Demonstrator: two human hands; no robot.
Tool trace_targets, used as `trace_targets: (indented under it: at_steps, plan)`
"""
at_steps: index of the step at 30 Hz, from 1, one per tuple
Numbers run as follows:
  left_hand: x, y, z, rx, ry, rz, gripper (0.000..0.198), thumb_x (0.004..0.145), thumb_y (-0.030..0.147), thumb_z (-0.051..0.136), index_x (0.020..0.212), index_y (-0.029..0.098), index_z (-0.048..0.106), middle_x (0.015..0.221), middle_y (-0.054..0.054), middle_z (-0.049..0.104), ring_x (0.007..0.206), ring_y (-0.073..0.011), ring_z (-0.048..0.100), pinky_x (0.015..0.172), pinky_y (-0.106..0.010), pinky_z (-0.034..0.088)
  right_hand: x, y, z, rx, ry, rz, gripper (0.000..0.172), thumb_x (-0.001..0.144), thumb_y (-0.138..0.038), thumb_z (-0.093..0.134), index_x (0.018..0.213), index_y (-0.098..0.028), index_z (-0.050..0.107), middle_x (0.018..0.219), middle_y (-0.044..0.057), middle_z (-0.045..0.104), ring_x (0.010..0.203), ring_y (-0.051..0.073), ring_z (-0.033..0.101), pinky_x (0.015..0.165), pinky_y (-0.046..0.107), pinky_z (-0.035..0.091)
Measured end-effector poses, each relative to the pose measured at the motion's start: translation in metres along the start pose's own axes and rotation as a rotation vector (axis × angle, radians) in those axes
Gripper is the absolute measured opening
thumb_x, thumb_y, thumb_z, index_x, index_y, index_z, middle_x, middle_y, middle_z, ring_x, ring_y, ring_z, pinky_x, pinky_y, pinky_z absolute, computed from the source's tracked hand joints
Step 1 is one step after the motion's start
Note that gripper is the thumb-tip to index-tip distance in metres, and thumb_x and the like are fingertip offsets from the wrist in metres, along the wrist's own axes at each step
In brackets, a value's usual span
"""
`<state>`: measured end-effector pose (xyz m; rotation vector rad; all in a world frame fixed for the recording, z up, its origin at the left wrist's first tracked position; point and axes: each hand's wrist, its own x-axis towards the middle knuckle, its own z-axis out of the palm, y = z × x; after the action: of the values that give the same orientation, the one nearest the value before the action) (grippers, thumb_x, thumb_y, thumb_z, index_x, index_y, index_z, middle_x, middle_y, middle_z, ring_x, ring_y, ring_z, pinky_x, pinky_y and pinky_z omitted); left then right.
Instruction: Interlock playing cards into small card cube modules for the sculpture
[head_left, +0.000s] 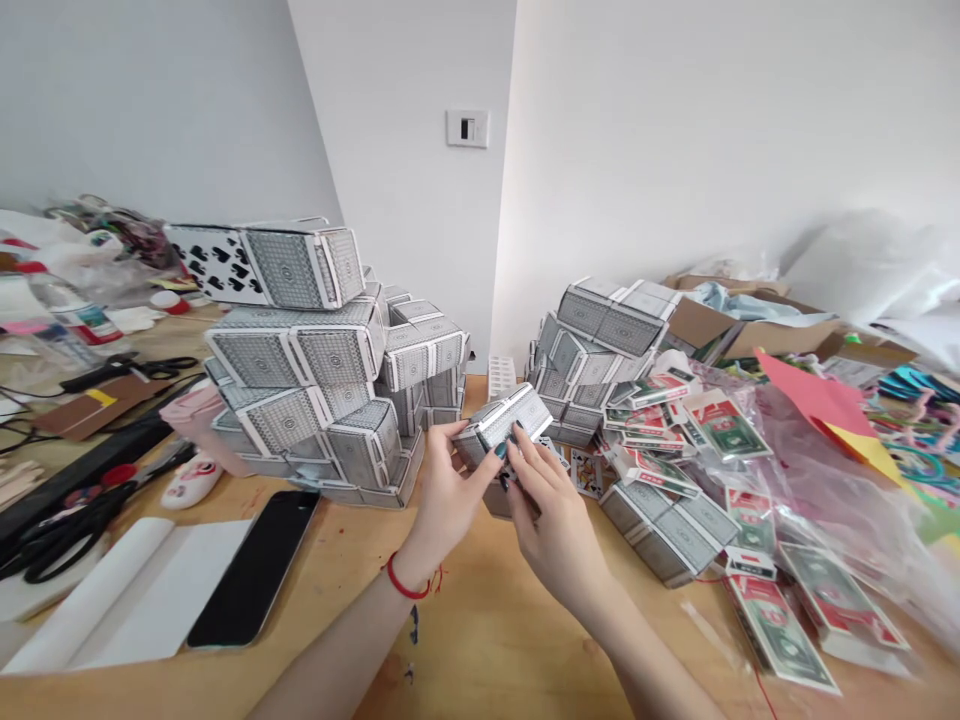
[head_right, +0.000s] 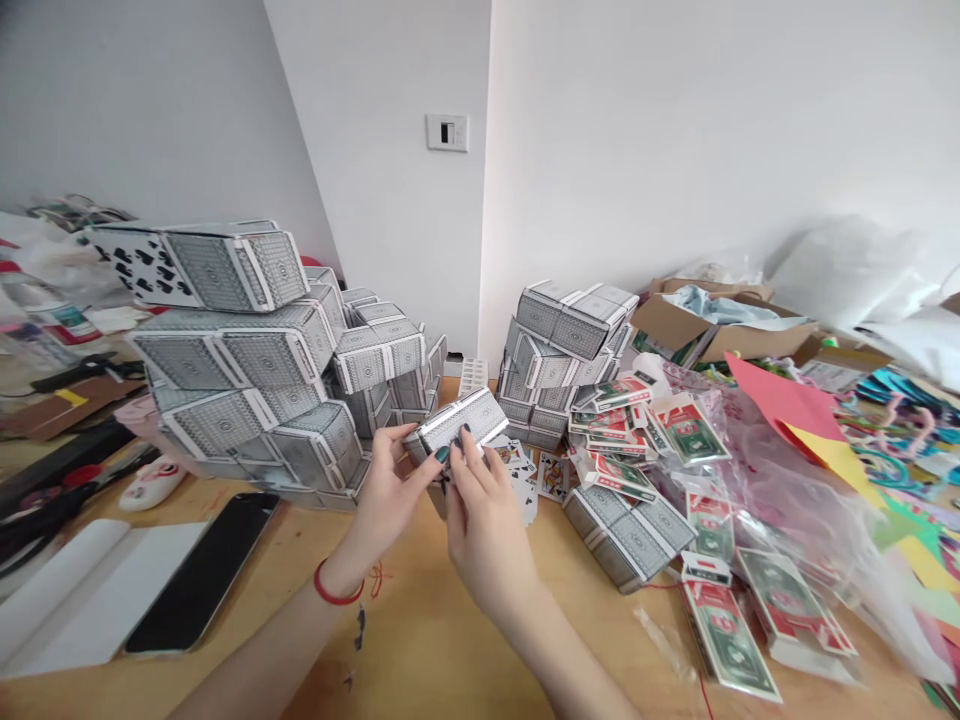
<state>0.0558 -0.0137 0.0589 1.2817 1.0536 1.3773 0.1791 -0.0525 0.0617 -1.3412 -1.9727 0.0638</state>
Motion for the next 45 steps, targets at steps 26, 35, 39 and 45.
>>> trace_targets:
  at_steps: [26,35,39,45]
  plan:
    - [0.014,0.013,-0.012,-0.145,0.145,-0.209,0.027,0.075,0.032,0.058,0.093,0.021,0.04,0.101,-0.005,0.059,0.09,-0.0184,0.061,0.07,-0.03,0.053,0.016,0.013,-0.007,1.11,-0.235,0.745,0.039,0.073,-0.043,0.06,0.101,-0.016,0.058,0.083,0.004,0.065,0.072,0.015,0.06,0.064,0.026,0.052]
    - [0.004,0.018,-0.011,-0.147,-0.259,-0.24,0.083,0.073,0.034,0.065,0.134,0.029,0.008,0.138,-0.009,0.037,0.121,-0.0219,0.044,0.097,-0.037,0.041,0.013,0.015,0.003,1.145,-0.16,0.831,0.042,0.073,-0.049,0.059,0.105,-0.024,0.05,0.08,0.001,0.061,0.064,0.014,0.058,0.052,0.025,0.051]
    - [0.005,0.011,-0.012,-0.104,-0.263,-0.236,0.076,0.076,0.039,0.061,0.132,0.026,0.013,0.134,-0.011,0.042,0.116,-0.0238,0.049,0.096,-0.041,0.042,0.014,0.013,0.006,1.105,-0.148,0.817,0.039,0.075,-0.053,0.056,0.099,-0.024,0.046,0.072,-0.002,0.057,0.058,0.013,0.057,0.047,0.024,0.051]
    - [0.005,0.004,-0.008,-0.072,-0.249,-0.129,0.069,0.078,0.045,0.055,0.129,0.021,0.014,0.133,-0.015,0.04,0.123,-0.0233,0.042,0.103,-0.043,0.034,0.015,0.016,0.006,0.933,-0.143,0.777,0.041,0.078,-0.062,0.043,0.091,-0.023,0.043,0.056,-0.006,0.049,0.045,0.012,0.054,0.038,0.024,0.048]
